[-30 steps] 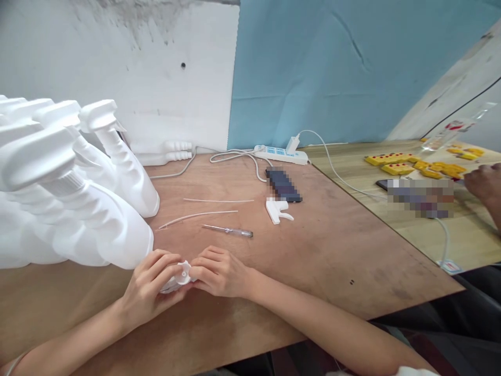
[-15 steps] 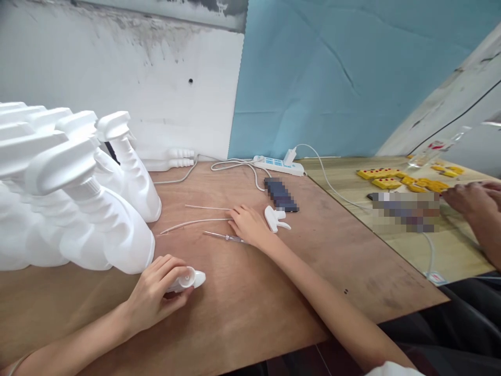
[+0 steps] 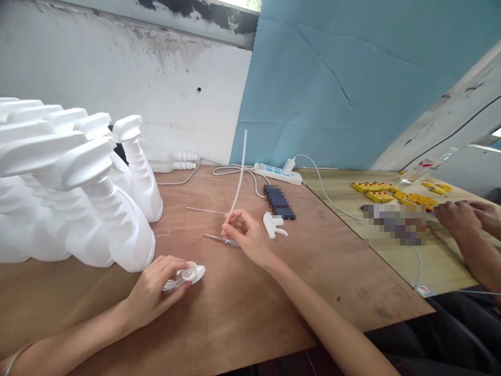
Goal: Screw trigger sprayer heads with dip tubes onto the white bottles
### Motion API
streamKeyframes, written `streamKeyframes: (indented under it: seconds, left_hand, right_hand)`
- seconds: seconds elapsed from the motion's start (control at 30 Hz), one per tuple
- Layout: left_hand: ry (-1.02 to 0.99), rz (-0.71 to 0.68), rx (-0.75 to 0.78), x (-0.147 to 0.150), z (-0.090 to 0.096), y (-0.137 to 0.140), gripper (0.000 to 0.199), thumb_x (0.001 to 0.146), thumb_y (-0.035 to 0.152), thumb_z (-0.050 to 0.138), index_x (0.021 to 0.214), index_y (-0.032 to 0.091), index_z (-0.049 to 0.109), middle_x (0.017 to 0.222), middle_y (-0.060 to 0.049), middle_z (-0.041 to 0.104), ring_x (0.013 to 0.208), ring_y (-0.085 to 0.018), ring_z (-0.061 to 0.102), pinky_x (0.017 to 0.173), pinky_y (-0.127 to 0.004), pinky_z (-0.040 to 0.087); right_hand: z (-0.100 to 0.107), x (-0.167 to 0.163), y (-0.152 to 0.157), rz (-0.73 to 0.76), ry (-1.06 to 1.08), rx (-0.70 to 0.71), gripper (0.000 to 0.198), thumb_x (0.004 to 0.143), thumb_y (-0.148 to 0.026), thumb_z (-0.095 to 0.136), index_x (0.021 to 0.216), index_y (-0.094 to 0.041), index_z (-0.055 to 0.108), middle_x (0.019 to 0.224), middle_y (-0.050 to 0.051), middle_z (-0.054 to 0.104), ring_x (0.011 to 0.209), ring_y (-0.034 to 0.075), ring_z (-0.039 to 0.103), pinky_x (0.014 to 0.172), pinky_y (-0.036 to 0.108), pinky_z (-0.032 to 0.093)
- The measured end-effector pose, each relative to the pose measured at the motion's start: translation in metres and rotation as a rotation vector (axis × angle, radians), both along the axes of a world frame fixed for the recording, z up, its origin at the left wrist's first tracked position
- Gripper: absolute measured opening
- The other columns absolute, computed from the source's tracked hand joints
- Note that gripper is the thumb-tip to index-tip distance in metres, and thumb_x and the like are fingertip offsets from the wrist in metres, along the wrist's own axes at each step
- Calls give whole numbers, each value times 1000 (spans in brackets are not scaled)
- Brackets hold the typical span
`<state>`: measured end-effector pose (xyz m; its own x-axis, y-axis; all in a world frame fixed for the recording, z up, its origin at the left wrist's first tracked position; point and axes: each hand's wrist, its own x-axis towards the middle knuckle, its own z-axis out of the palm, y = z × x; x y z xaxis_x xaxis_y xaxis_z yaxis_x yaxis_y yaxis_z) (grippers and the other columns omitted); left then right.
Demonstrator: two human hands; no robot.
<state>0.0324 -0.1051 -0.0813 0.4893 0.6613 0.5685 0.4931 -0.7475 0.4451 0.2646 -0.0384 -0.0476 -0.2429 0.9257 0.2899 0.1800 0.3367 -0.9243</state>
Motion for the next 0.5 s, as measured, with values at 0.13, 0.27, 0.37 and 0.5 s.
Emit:
streamKeyframes:
  seconds: [0.13,0.27,0.37,0.5]
  left_hand:
    - [8,15,-5,0,0,1,13,80,16,53,93,17,51,83,-5,64,72,-17,57,64,-30,41]
    - [6,20,7,0,0,1,14,78,15,53,92,17,52,80,-3,63,70,-16,56,64,-29,39]
    - [4,22,18,1,0,0,13,78,15,54,91,17,53,78,-3,63,70,-17,56,64,-29,39]
    - [1,24,6,1,-1,1,14,77,15,55,91,17,53,78,-3,63,71,-17,56,65,-30,39]
  right_hand:
    - [5,-39,-31,151,185,-187,19,76,-30,63,84,-17,52,67,-1,58,59,10,57,57,25,50]
    - [3,-55,-44,189,131,-228,17,75,-29,64,77,-17,53,66,-2,56,60,9,55,58,23,47]
    - [0,-54,-45,174,68,-186,14,77,-27,61,78,-17,52,67,-3,54,60,8,53,58,21,46]
    - [-3,-53,-46,129,-70,-46,10,78,-24,60,79,-17,52,71,-1,56,64,10,55,61,23,48]
